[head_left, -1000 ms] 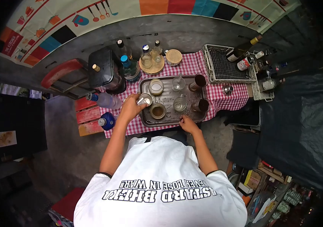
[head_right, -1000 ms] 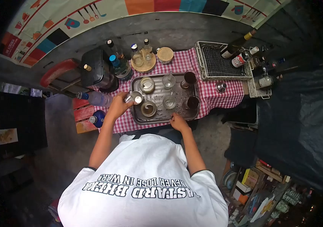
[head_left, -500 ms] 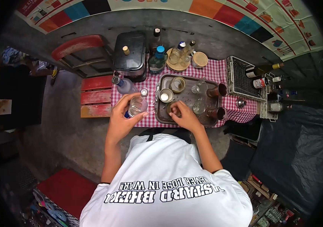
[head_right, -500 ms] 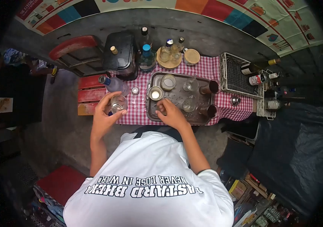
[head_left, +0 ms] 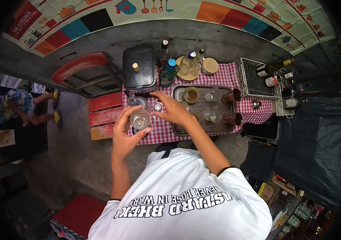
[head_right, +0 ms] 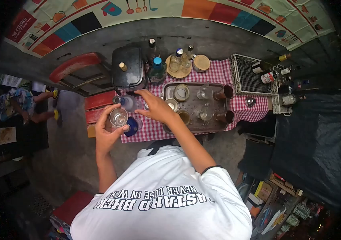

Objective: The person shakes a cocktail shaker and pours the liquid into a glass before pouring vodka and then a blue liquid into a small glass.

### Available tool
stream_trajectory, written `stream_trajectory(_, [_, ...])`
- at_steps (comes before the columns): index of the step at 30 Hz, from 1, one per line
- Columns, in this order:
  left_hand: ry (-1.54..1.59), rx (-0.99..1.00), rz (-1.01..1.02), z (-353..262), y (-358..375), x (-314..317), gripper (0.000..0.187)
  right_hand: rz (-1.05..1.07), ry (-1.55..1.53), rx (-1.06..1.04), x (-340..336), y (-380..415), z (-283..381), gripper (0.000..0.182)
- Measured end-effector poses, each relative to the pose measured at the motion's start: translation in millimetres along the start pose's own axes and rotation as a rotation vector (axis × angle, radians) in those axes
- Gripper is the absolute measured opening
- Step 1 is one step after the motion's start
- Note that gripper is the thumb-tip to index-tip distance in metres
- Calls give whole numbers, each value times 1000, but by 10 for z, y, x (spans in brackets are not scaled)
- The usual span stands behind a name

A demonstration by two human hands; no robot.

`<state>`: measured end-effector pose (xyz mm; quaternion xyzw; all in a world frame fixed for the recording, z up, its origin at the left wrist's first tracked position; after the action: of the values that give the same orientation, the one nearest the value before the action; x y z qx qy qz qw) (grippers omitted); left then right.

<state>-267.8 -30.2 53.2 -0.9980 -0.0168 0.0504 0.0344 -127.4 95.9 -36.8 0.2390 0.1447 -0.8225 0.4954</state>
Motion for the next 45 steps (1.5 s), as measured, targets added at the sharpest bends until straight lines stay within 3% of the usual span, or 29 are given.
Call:
stream_trajectory(5, [71, -5, -158, 176, 102, -339, 61, 103, -24, -80, 231, -461, -22, 73])
stream_trajectory(14, [146, -25, -181, 388, 113, -545, 59, 1, -44, -70, 661, -648, -210, 39])
stream_trajectory(16, [158, -18, -178, 424, 109, -551, 59, -30, -314, 8, 694, -590, -224, 29])
stream_trajectory(24, [154, -10, -201, 334, 42, -546, 60, -317, -752, -80, 418, -411, -204, 19])
stream_trajectory(29, [136, 8, -186, 212, -9, -401, 60, -402, -711, -290, -262, -155, 361, 22])
stream_trajectory(34, [46, 79, -134, -40, -125, -186, 61, -437, -643, -583, -974, 284, 962, 38])
stream_trajectory(39, [26, 165, -28, -285, -271, 235, 61, -361, -542, -585, -1548, 864, 1249, 45])
stream_trajectory(43, [3, 176, 84, -423, -365, 745, 60, -280, -325, -412, -1887, 1339, 1236, 59])
stream_trajectory(45, [-41, 211, 117, -480, -403, 1036, 60, -114, -129, -327, -2010, 1532, 1250, 61])
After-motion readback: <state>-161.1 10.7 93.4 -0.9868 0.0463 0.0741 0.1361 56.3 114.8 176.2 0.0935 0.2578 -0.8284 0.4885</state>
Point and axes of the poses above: each hand's wrist, its own y-axis away from the middle knuckle, its own x-axis out of the palm, z = x × y, the point moved 3 cm from there along -y, towards the middle knuckle, and after that the axes turned 13 degrees about z, right-handed, at the moved point
